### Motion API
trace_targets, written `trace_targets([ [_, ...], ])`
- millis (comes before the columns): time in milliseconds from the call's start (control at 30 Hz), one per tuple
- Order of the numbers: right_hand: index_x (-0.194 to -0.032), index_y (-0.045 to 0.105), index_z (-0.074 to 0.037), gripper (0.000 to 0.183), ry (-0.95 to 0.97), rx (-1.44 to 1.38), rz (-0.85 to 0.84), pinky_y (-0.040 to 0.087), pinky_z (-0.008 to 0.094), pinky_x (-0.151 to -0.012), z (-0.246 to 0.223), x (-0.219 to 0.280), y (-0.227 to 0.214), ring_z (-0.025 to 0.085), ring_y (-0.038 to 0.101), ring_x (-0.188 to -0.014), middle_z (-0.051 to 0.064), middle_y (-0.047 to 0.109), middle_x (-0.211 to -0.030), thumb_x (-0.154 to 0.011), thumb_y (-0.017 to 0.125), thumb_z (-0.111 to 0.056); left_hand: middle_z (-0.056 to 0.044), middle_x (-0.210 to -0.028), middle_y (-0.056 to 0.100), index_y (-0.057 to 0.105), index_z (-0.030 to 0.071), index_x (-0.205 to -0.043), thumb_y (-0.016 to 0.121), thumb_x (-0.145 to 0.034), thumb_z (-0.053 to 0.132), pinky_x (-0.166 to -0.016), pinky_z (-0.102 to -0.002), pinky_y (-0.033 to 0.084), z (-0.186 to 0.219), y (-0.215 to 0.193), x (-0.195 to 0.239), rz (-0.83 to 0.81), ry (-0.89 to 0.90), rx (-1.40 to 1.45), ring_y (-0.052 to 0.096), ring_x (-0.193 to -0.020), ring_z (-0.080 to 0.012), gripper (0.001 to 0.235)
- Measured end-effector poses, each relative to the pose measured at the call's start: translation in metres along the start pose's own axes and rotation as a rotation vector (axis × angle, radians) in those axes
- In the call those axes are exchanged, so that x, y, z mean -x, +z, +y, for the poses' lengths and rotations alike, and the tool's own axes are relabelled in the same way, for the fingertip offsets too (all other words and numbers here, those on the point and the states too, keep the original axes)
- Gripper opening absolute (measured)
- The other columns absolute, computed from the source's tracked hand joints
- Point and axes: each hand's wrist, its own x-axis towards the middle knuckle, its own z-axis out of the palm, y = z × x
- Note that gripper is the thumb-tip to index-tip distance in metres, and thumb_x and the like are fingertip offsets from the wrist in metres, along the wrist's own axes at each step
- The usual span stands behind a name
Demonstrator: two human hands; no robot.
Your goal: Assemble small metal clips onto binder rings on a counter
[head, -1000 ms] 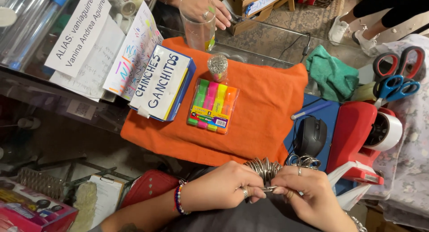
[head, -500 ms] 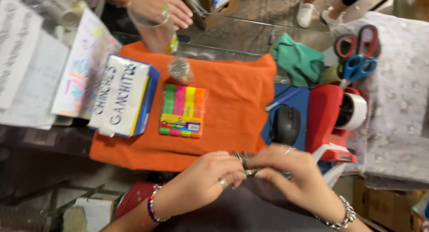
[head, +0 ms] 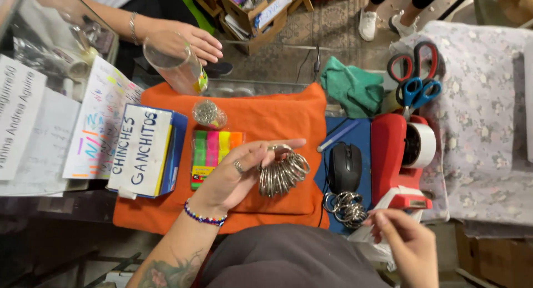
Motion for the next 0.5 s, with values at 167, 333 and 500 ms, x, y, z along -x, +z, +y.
trace_targets([
  [167, -0.095, 0.081, 0.002, 0.020, -0.097, -0.021, -0.064, 0.057, 0.026, -0.053, 0.054, -0.010, 0.007, 0.014, 0.062, -0.053, 0.011, 0.084, -0.073, -0.092, 0.067, -0.012, -0.029, -0.146, 0.055, 0.052, 0.008, -0.099, 0.060, -0.102, 0.018, -0.108, -0.044, 0.051, 0.001, -0.011, -0.040, -0.012, 0.086, 0.098, 0.058, -0.133, -0.0362, 0.013],
  [333, -0.094, 0.087, -0.001, 0.020, 0.002, 0.001, -0.017, 0.058, 0.026, -0.050, 0.072, -0.015, 0.015, 0.014, 0.068, -0.053, 0.011, 0.088, -0.070, -0.088, 0.072, -0.012, -0.028, -0.138, 0.063, 0.039, 0.000, -0.109, 0.046, -0.107, 0.015, -0.074, -0.056, 0.065, 0.019, -0.016, -0.106, 0.190, -0.031, 0.122, 0.066, -0.119, -0.0400, 0.017],
  [500, -0.085, 0.090, -0.002, 0.013, 0.044, -0.021, 0.055, 0.058, 0.024, -0.047, 0.075, -0.018, 0.026, 0.016, 0.069, -0.042, 0.016, 0.088, -0.060, -0.081, 0.079, -0.007, -0.021, -0.110, 0.074, 0.056, 0.004, -0.114, 0.051, -0.108, 0.018, -0.071, -0.049, 0.063, 0.010, -0.088, -0.202, 0.495, -0.050, 0.018, 0.074, -0.090, -0.0333, 0.016],
])
